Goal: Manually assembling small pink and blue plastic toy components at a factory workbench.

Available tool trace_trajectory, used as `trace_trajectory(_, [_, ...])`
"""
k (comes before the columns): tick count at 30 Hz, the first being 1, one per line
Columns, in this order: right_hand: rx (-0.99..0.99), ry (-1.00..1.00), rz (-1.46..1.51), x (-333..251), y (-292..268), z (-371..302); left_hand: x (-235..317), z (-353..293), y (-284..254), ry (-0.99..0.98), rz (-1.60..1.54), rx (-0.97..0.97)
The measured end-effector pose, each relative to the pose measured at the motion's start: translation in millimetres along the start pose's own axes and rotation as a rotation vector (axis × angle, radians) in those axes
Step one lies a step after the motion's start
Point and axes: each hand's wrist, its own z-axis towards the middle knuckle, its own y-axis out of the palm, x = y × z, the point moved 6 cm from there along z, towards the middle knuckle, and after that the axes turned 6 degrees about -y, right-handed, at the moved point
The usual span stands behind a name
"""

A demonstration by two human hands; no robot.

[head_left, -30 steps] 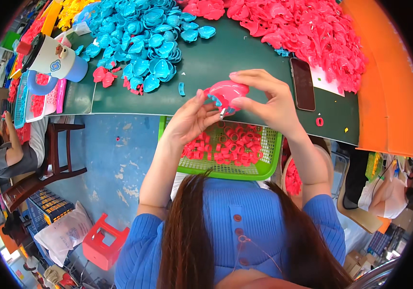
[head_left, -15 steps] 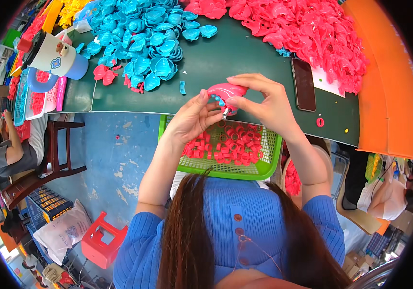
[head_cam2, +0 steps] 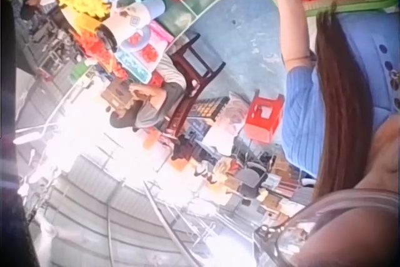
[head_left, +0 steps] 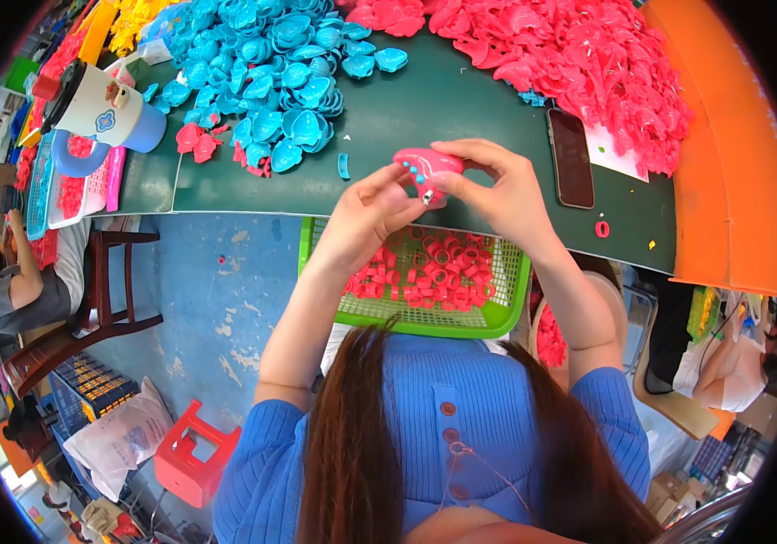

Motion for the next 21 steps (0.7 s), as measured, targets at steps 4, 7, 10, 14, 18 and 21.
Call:
trace_trajectory(4, [0.049,0.079,0.171,9.2,2.9,-1.7,7.4,-6.5,11.8,0.387,0.513,0.118])
trace_trajectory(7, [0.049,0.068,0.201,6.4,6.2,-3.1,8.6,-7.9,10.2,0.445,0.617,0.202])
trace_trajectory(10, [0.036,0.034,0.19,1.6,7.3,-5.8,5.6,-6.7,4.5,0.449,0.554,0.208])
trace_trajectory(14, [0.01,-0.022,0.149,1.3,8.0,-7.0,7.6,-10.1,9.1,0.541,0.657,0.21])
trace_trajectory(18, [-0.017,-0.011,0.075,-2.3,8.4,-8.7,9.3,-13.1,10.8,0.541,0.667,0.258])
trace_trajectory(21, [-0.033,-0.146,0.147,-9.4,9.2,-10.8,20.3,-7.5,5.4,0.431,0.524,0.243])
